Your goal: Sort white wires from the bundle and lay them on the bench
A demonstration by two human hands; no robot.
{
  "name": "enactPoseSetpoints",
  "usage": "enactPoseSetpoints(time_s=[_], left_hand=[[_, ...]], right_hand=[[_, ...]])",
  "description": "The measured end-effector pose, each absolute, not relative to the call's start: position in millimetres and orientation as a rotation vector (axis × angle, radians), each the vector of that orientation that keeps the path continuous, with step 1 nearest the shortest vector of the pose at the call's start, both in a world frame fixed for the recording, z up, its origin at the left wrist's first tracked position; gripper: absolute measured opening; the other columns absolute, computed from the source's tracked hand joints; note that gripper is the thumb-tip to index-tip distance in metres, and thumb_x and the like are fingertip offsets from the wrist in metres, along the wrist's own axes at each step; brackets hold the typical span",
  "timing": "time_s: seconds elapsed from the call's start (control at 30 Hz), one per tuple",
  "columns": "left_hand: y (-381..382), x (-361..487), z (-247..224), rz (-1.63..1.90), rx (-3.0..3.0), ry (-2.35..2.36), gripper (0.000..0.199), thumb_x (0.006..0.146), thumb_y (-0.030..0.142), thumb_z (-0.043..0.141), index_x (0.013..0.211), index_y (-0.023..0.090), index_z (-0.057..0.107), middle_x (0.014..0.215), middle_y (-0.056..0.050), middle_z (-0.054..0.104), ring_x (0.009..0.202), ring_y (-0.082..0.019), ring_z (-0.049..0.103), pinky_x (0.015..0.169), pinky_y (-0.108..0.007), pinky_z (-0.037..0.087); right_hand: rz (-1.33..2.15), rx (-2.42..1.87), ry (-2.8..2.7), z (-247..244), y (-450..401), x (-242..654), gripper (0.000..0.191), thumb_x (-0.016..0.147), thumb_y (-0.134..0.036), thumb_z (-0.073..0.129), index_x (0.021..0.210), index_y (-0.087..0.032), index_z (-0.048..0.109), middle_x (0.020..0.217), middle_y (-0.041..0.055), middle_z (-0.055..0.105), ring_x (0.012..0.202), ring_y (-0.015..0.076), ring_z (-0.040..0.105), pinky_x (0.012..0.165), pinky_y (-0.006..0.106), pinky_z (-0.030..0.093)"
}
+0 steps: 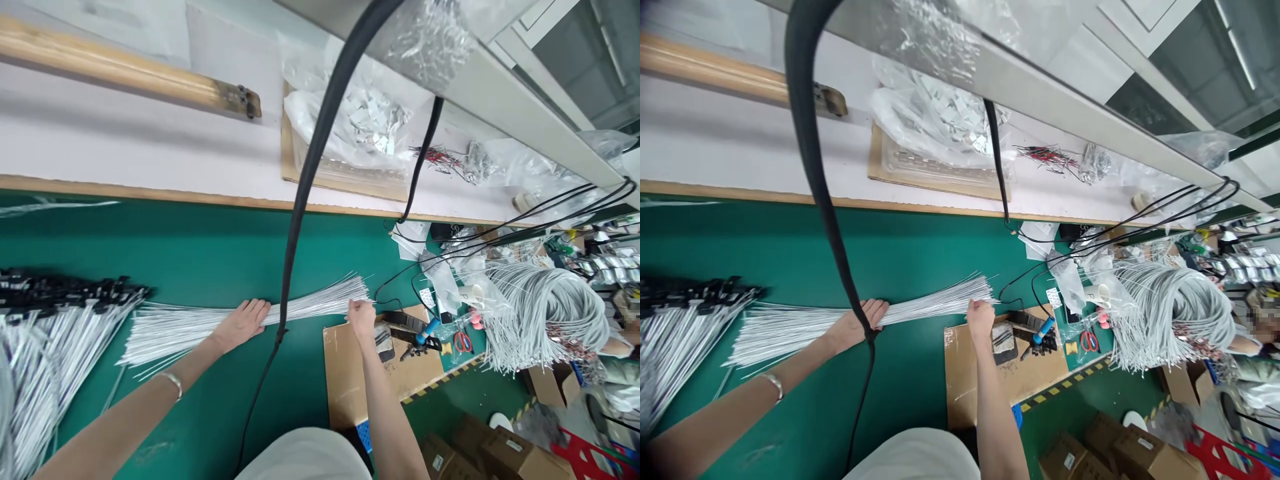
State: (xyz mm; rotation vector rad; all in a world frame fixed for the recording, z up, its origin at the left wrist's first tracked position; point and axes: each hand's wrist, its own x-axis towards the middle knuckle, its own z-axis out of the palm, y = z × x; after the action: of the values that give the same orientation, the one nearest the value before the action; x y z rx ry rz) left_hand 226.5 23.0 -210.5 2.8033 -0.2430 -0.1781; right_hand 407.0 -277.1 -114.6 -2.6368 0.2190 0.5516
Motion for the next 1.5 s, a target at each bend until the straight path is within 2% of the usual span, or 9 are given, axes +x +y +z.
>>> enactPoseSetpoints(time_s=[0.13, 0.2, 0.5, 0.67, 0.9, 1.07, 1.27, 1.37, 1.5], left_hand=[[31.1, 221.5, -202.8, -0.217, 2.848, -0.305, 0.035, 0.103, 0.032, 0.071, 0.134, 0.017, 0.066, 0.136, -0.012, 0.068, 0.119, -0.029, 0.069, 0.102, -0.053, 0.06], [29.5, 222.6, -196.8, -0.235, 2.863, -0.321, 0.036, 0.103, 0.033, 0.071, 0.135, 0.017, 0.066, 0.137, -0.012, 0.067, 0.119, -0.029, 0.069, 0.101, -0.053, 0.06], [24.0, 216.8, -190.8, -0.291, 2.873, -0.232, 0.044, 0.103, 0.04, 0.071, 0.14, 0.018, 0.063, 0.144, -0.014, 0.064, 0.125, -0.031, 0.066, 0.104, -0.055, 0.058], [21.1, 210.4, -193.4, -0.177, 2.858, -0.201, 0.046, 0.103, 0.042, 0.07, 0.141, 0.018, 0.063, 0.147, -0.014, 0.062, 0.129, -0.033, 0.064, 0.109, -0.058, 0.054], [13.9, 202.4, -179.7, 0.023, 2.854, -0.06, 0.049, 0.103, 0.043, 0.069, 0.144, 0.019, 0.061, 0.151, -0.015, 0.06, 0.133, -0.034, 0.062, 0.112, -0.06, 0.052], [15.2, 150.9, -158.1, 0.155, 2.825, 0.358, 0.054, 0.102, 0.044, 0.07, 0.149, 0.02, 0.057, 0.158, -0.015, 0.053, 0.141, -0.037, 0.056, 0.116, -0.063, 0.047], [26.9, 16.2, -145.1, 0.138, 2.689, 1.177, 0.041, 0.103, 0.037, 0.07, 0.139, 0.018, 0.063, 0.14, -0.013, 0.065, 0.121, -0.03, 0.067, 0.101, -0.053, 0.059], [33.9, -29.3, -147.0, 0.056, 2.609, 1.464, 0.04, 0.103, 0.037, 0.071, 0.136, 0.017, 0.064, 0.136, -0.013, 0.066, 0.116, -0.029, 0.069, 0.098, -0.051, 0.061], [58.1, -48.4, -151.6, -0.062, 2.5, 1.652, 0.037, 0.103, 0.036, 0.071, 0.134, 0.016, 0.066, 0.132, -0.012, 0.069, 0.111, -0.027, 0.071, 0.094, -0.048, 0.063]], right_hand=[[0.205, -2.727, 0.174, -110.5, -287.6, 455.6, 0.04, 0.104, -0.037, 0.07, 0.139, -0.019, 0.063, 0.144, 0.0122, 0.064, 0.124, 0.0294, 0.067, 0.103, 0.053, 0.059], [0.118, -2.743, 0.136, -113.9, -287.8, 476.6, 0.041, 0.104, -0.037, 0.07, 0.141, -0.02, 0.063, 0.147, 0.0125, 0.062, 0.127, 0.0305, 0.066, 0.105, 0.054, 0.058], [0.186, -2.745, -0.151, -147.0, -274.5, 472.2, 0.039, 0.103, -0.036, 0.072, 0.137, -0.018, 0.065, 0.141, 0.0122, 0.065, 0.123, 0.0297, 0.068, 0.104, 0.053, 0.059], [0.157, -2.798, -0.17, -148.2, -281.6, 486.0, 0.041, 0.103, -0.035, 0.072, 0.139, -0.018, 0.063, 0.145, 0.0129, 0.063, 0.127, 0.031, 0.066, 0.106, 0.055, 0.058], [0.25, -2.795, -0.253, -139.8, -275.6, 496.5, 0.032, 0.104, -0.036, 0.071, 0.129, -0.018, 0.068, 0.132, 0.0106, 0.07, 0.114, 0.0262, 0.071, 0.098, 0.049, 0.062], [0.104, -2.765, -0.267, -127.2, -271.9, 482.7, 0.036, 0.104, -0.037, 0.07, 0.134, -0.018, 0.066, 0.139, 0.0119, 0.067, 0.123, 0.0294, 0.068, 0.104, 0.053, 0.058], [0.121, -2.674, -0.381, -102.9, -274.3, 424.8, 0.04, 0.105, -0.043, 0.067, 0.137, -0.018, 0.065, 0.14, 0.0124, 0.068, 0.128, 0.0305, 0.067, 0.108, 0.055, 0.055], [0.23, -2.604, -0.453, -92.7, -268.5, 379.4, 0.05, 0.106, -0.055, 0.059, 0.138, -0.017, 0.065, 0.141, 0.0144, 0.068, 0.129, 0.0315, 0.066, 0.108, 0.055, 0.054], [0.377, -2.547, -0.513, -81.2, -259.4, 336.8, 0.083, 0.098, -0.082, 0.04, 0.136, -0.013, 0.067, 0.141, 0.0234, 0.069, 0.129, 0.0401, 0.067, 0.104, 0.053, 0.055]])
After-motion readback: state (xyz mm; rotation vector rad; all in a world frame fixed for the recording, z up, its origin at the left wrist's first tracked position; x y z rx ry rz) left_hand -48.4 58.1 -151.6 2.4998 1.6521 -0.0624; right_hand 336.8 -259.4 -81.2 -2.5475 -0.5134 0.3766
